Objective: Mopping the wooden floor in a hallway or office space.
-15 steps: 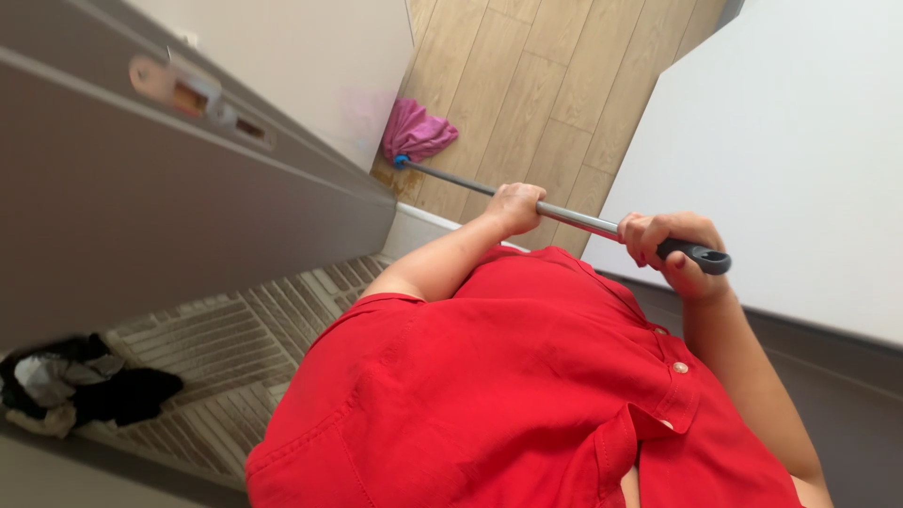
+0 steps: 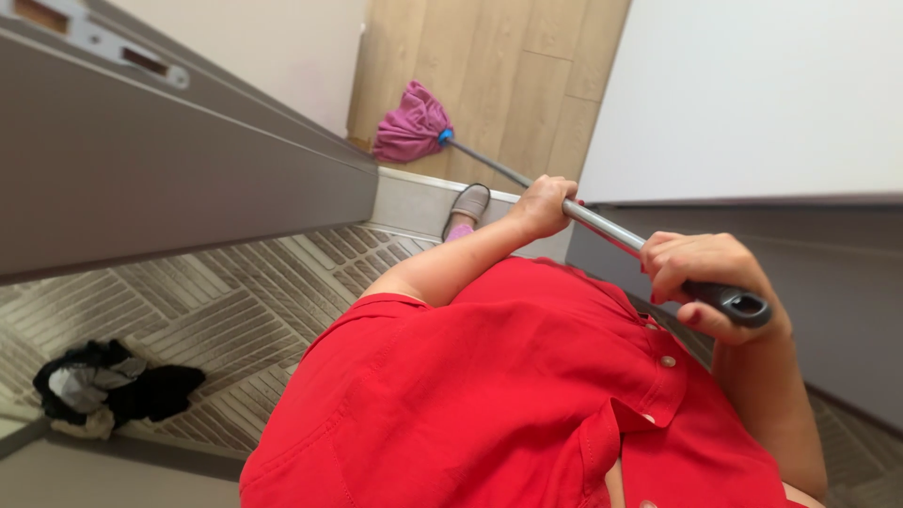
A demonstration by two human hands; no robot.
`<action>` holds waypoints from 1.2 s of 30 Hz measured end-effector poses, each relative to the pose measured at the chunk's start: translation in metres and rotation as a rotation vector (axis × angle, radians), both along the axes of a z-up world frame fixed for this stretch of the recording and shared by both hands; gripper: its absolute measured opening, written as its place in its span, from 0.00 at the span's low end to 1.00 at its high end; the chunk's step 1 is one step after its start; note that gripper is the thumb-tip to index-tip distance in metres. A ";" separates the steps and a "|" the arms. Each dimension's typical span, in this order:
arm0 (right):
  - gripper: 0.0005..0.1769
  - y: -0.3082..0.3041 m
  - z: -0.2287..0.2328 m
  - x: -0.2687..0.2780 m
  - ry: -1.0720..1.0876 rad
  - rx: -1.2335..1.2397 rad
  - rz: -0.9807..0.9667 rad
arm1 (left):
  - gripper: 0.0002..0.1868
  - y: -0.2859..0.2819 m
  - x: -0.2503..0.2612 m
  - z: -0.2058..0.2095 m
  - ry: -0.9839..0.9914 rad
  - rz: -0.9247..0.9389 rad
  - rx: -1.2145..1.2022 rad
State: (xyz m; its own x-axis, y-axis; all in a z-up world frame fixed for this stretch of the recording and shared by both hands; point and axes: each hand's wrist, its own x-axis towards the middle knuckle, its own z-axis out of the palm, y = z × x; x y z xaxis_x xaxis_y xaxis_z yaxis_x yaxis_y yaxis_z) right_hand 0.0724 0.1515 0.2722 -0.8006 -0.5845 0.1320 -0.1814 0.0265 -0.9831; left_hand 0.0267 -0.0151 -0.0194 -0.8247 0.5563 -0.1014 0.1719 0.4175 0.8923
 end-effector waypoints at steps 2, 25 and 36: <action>0.26 0.001 0.004 0.017 0.022 0.083 -0.015 | 0.08 0.013 0.008 -0.002 0.018 -0.025 0.036; 0.18 -0.017 0.051 0.079 -0.021 0.362 -0.353 | 0.17 0.087 0.040 0.038 -0.043 -0.569 0.049; 0.21 -0.016 0.030 0.017 -0.009 0.008 -0.446 | 0.05 0.008 -0.020 0.057 -0.107 -0.375 -0.073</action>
